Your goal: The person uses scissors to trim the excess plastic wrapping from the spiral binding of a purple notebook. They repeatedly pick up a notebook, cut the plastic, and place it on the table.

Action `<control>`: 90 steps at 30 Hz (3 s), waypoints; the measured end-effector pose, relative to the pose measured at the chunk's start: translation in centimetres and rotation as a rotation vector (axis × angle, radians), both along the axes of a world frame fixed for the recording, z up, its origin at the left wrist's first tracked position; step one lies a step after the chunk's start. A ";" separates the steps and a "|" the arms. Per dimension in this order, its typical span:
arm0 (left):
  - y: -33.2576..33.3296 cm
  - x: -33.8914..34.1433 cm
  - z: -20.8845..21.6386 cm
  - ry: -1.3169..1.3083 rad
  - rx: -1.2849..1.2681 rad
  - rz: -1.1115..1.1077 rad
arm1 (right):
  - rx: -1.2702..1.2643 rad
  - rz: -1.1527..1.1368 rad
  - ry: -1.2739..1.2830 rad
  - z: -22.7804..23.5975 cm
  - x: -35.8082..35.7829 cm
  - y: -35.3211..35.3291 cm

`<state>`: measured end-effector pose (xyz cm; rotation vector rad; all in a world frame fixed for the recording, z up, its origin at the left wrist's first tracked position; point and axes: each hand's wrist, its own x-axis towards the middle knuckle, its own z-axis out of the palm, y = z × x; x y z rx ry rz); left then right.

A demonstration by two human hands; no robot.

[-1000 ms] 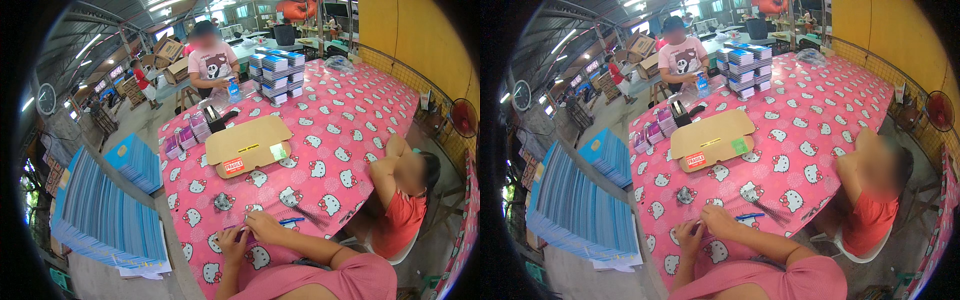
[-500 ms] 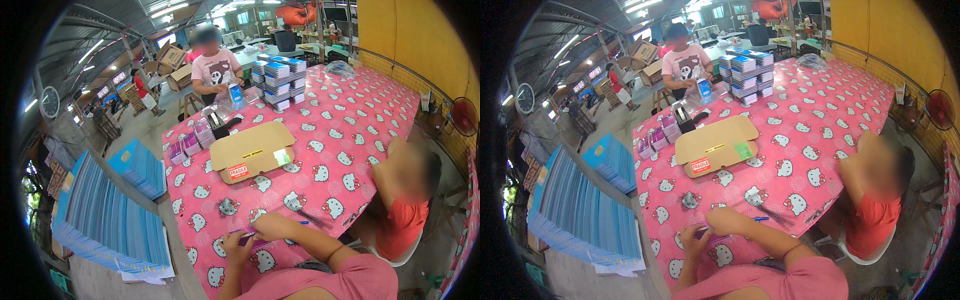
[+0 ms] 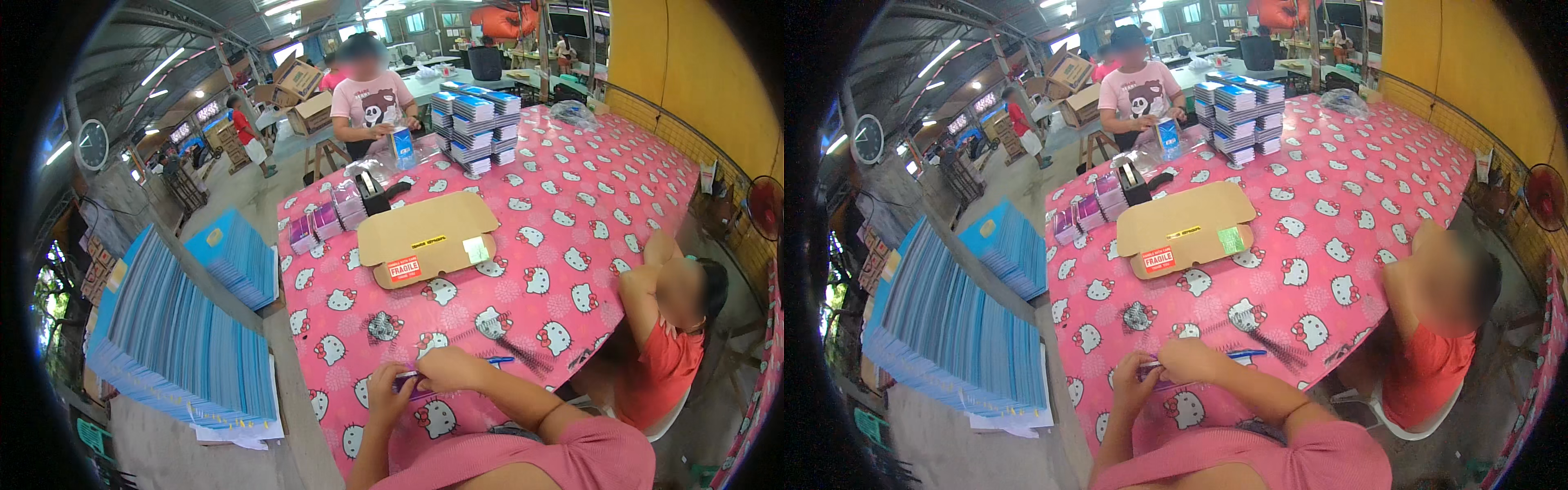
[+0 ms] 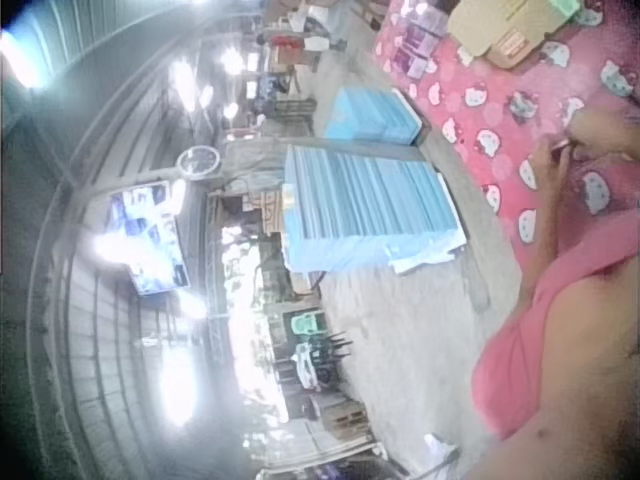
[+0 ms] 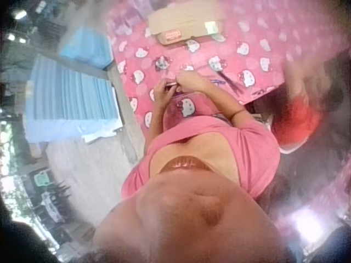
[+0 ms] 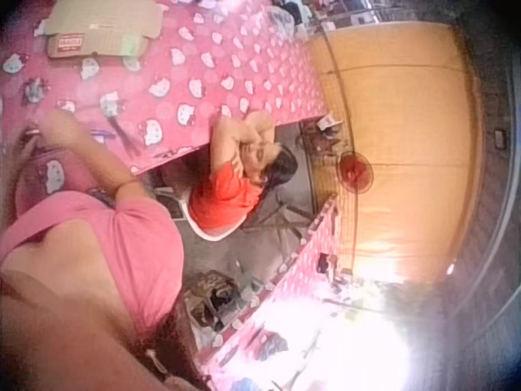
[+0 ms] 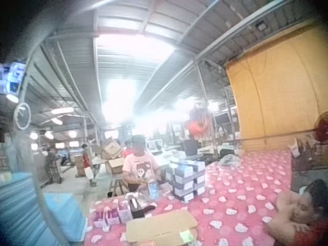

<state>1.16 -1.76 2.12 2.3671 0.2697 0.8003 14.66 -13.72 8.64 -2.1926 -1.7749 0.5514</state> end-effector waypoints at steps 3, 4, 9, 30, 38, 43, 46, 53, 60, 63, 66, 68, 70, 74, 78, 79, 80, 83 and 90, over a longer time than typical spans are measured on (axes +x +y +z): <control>0.3 0.0 0.2 0.043 -0.137 0.020 | -0.063 0.026 -0.012 -1.9 0.1 1.6; 0.2 0.1 0.2 0.025 -0.123 0.011 | -0.123 0.045 -0.030 -2.3 0.2 2.0; 0.9 -0.6 0.2 -0.043 -0.192 0.110 | -0.009 0.026 -0.068 1.0 -0.6 1.4; 1.4 0.4 -2.0 -0.059 -0.923 0.031 | -0.023 -0.034 -0.024 0.9 0.2 1.9; 2.4 0.5 -4.2 -0.124 -0.821 0.053 | 0.035 -0.083 -0.023 2.1 0.2 1.8; 2.4 1.2 -2.5 0.018 -0.782 0.069 | -0.079 -0.001 -0.080 -0.2 0.6 3.0; 1.7 0.6 -2.8 -0.029 -0.917 0.023 | -0.015 0.016 -0.030 1.2 -0.3 2.3; 2.7 -0.2 -3.9 -0.234 -0.947 -0.114 | 0.009 0.012 -0.015 1.2 -0.5 3.7; 1.7 -1.2 -4.8 -0.298 -0.880 -0.026 | 0.022 0.010 -0.059 1.1 -0.9 3.3; 1.8 -1.0 -5.0 -0.271 -1.091 0.052 | -0.104 0.059 -0.061 -1.4 0.2 4.9; 2.2 -1.2 -5.1 -0.221 -1.063 0.066 | -0.054 0.040 -0.054 -1.2 -0.3 4.6; 2.3 -1.7 -4.7 -0.309 -1.053 0.056 | 0.049 0.033 -0.021 2.0 -1.3 4.1; 1.7 -1.4 -4.1 -0.255 -1.039 0.049 | -0.018 0.100 -0.082 -1.4 -0.5 5.2; 2.8 -1.6 -5.2 -0.221 -0.825 0.097 | -0.046 0.076 -0.096 0.4 -1.2 4.9; 2.0 -1.4 -4.2 -0.246 -1.042 0.054 | -0.073 0.106 -0.087 -1.1 -0.8 4.9; 2.0 -1.1 -3.6 -0.206 -1.064 0.059 | -0.081 0.072 -0.083 -1.5 -0.5 4.7; 1.8 -1.1 -3.7 -0.213 -1.031 0.024 | -0.088 0.036 -0.079 -1.7 -0.1 4.2; 1.7 -1.8 -3.8 -0.259 -1.010 -0.015 | 0.509 -0.158 0.042 -0.4 -0.1 0.9; 1.2 0.6 -2.9 -0.356 -1.082 0.015 | 0.231 -0.430 -0.099 -4.7 2.4 -9.8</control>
